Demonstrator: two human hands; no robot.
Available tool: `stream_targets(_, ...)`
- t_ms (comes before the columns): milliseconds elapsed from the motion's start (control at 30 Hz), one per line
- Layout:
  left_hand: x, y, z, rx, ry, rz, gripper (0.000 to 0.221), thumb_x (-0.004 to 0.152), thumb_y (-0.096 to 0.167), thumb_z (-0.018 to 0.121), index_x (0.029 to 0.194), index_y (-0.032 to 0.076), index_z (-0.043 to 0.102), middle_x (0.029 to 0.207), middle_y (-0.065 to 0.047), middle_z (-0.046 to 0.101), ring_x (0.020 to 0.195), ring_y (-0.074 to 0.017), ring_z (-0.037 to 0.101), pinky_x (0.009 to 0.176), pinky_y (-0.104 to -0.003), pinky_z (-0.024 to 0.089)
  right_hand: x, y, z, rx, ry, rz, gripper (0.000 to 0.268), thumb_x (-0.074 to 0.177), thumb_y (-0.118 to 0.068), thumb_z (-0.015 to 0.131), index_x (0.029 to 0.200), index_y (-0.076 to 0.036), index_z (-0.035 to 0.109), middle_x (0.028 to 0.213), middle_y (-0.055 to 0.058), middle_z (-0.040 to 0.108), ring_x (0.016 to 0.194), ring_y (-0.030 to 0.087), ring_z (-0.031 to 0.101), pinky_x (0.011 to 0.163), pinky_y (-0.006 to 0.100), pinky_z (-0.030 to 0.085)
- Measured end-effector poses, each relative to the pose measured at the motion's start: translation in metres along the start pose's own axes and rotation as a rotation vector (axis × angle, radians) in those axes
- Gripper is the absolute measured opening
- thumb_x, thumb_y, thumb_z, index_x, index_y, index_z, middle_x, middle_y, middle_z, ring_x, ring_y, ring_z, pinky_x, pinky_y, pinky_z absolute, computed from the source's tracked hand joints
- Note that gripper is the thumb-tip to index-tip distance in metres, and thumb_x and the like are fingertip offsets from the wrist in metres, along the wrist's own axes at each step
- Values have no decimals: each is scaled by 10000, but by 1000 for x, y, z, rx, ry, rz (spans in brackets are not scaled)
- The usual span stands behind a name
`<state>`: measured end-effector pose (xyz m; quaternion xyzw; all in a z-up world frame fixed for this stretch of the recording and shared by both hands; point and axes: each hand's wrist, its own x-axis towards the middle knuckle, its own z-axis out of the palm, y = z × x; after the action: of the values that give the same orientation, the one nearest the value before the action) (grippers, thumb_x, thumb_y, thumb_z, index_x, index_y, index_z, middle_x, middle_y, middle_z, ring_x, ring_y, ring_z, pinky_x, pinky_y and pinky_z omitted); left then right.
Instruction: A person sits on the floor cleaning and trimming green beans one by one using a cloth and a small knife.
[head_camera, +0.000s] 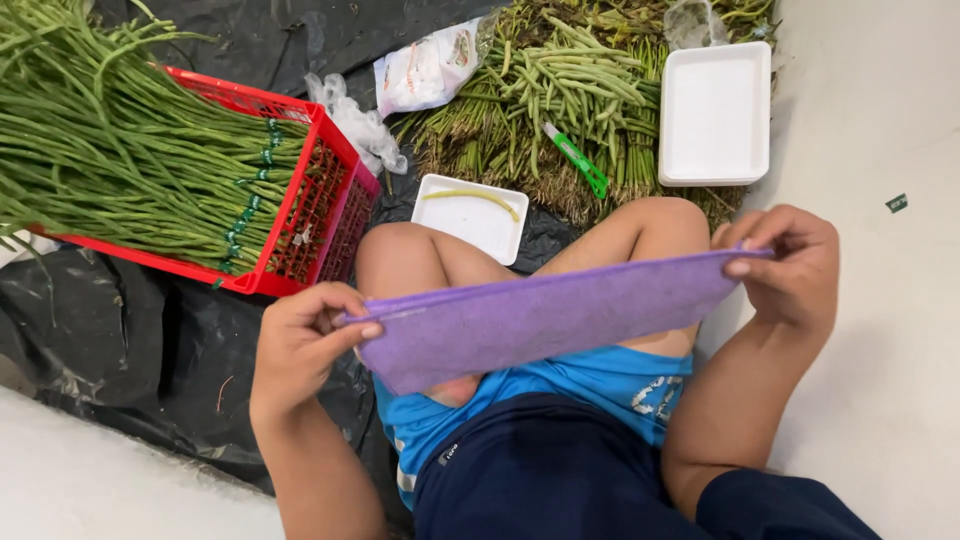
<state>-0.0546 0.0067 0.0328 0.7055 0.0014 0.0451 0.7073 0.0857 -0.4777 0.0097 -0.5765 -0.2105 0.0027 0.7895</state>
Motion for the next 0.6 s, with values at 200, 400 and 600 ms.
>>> stream_targets(200,25,-14,13,52,86,-16,159,862,-94,713,1005,-28,691,837,-66,696,719,-87,595,663,-186,474,21,27,-3,-260,200,150,299,801,73,771,1061,-38,673,936,42,693,744,56,647,745,124,568)
stream_targets(400,19,-27,13,223,69,-47,177,842,-53,688,1002,15,721,741,-15,651,627,-64,485,578,-184,371,8,31,-32,-250,49,189,289,798,119,723,1058,3,671,1063,98,700,907,142,686,891,199,603)
stream_targets(600,19,-33,23,151,75,-21,220,901,-37,665,1108,33,640,814,-1,584,690,-69,485,632,-189,412,10,27,-24,-280,100,201,321,874,38,706,1177,-29,625,1056,55,676,777,32,591,741,93,486)
